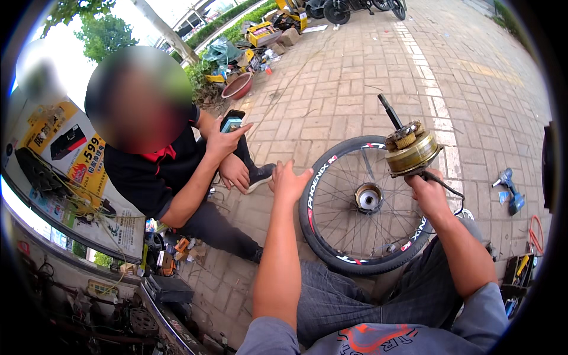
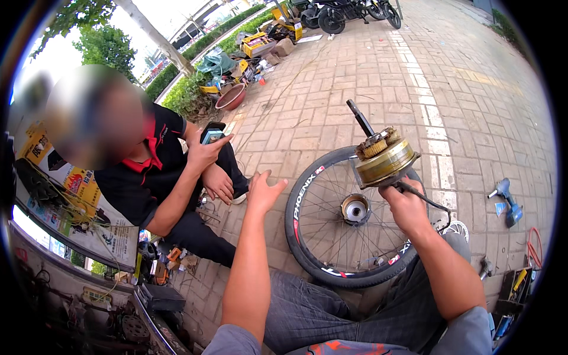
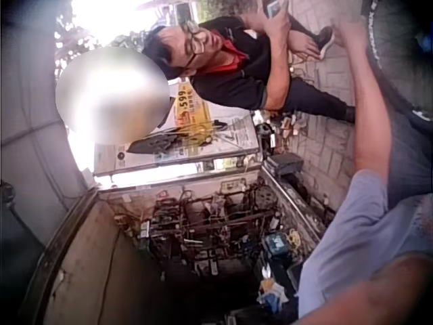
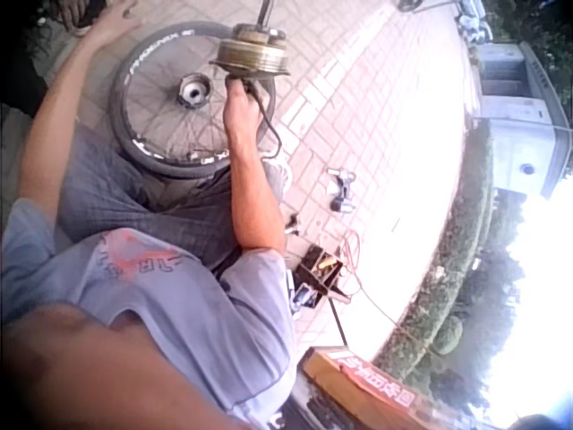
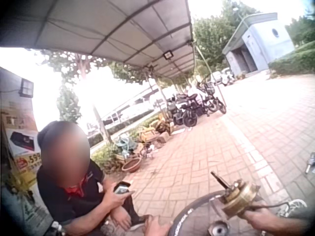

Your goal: The person inspects a blue electric scooter's front wheel and suspension, then removes a bicycle wheel and detaches its hub motor. The person handles the wheel and motor components on the ground near a roadside repair area.

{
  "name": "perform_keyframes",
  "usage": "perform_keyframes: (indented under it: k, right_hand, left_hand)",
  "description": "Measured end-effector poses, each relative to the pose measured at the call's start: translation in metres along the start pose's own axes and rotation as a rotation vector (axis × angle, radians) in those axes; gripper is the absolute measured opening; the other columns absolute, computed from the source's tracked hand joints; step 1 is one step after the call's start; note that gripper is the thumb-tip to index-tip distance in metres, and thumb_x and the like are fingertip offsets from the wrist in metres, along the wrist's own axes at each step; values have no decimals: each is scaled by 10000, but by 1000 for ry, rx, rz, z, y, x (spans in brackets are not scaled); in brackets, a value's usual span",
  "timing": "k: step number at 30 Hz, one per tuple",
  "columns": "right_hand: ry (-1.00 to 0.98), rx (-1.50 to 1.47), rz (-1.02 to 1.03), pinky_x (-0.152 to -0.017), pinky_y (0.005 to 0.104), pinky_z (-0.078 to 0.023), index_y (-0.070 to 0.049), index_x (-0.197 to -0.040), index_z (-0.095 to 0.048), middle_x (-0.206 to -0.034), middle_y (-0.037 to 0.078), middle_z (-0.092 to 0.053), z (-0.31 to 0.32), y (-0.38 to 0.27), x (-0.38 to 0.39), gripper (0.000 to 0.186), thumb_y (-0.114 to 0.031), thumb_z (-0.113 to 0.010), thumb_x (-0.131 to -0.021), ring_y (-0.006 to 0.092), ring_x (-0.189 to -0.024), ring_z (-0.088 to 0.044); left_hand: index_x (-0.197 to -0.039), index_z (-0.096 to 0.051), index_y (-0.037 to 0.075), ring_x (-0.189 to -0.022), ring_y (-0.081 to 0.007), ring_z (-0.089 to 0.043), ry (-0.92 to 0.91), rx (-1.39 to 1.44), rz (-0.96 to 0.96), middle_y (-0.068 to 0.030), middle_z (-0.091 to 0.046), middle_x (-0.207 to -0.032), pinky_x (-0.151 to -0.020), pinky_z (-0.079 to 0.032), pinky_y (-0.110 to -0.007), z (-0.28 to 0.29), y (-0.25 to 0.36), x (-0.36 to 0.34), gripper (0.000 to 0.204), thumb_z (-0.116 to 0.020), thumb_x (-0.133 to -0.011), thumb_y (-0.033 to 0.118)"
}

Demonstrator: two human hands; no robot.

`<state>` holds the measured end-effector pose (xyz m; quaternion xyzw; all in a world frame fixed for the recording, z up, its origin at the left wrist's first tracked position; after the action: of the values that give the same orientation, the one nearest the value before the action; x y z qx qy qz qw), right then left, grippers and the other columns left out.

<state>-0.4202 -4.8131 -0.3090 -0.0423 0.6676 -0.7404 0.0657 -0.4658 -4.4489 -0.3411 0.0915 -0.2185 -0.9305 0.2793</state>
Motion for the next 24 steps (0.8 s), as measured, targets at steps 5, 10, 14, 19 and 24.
perform_keyframes:
  k: [5, 10, 14, 19, 24]
  right_hand:
    - [-38, 39, 50, -474, 285, -311, 4, -738, -624, -561, -4, -481, 7, -8, -4, 189, -179, -593, -774, 80, -523, -398]
    - [17, 37, 49, -470, 284, -326, 15, -750, -647, -550, 13, -486, 35, -26, -15, 202, -180, -596, -759, 88, -524, -413]
    - [148, -50, 165, -435, 257, -224, -62, -642, -554, -510, -39, -389, 100, -48, -17, 185, -117, -600, -813, 67, -435, -303]
    - [175, -119, 220, -432, 265, -194, -127, -559, -447, -477, -55, -282, 198, -118, 15, 310, -132, -582, -838, 78, -412, -241]
    - [222, -97, 230, -428, 251, -203, -142, -611, -408, -466, -68, -250, 296, -184, 68, 298, -132, -527, -884, 60, -382, -249]
  left_hand:
    - [-1212, -551, -10, -1204, -384, -465, 101, -18, -123, -250, -499, -1276, -995, -376, -401, 4, -1, -15, 659, -691, -738, 425]
    - [-1186, -551, -60, -1151, -352, -522, 65, 195, -176, -263, -552, -1199, -972, -402, -385, -6, -24, -34, 650, -702, -743, 391]
    - [-1192, -550, -58, -1142, -317, -534, 50, 195, -196, -245, -553, -1216, -957, -403, -360, 3, -7, -22, 627, -690, -756, 371]
    - [-1223, -528, -57, -1133, -291, -542, -44, 311, -144, -240, -550, -1230, -941, -407, -347, 3, -8, -19, 634, -686, -775, 362]
    - [-1251, -502, -63, -1141, -259, -527, -79, 297, -156, -219, -552, -1237, -962, -388, -330, -6, -14, -23, 620, -670, -811, 341]
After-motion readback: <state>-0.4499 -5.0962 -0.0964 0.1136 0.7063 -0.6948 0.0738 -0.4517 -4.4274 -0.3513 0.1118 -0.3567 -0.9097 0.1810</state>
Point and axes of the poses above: each hand's wrist, its own x-axis away from the middle knuckle, its own z-axis out of the back of the hand, y = z × x, the point moved 9 cm from there along -x, towards the middle knuckle
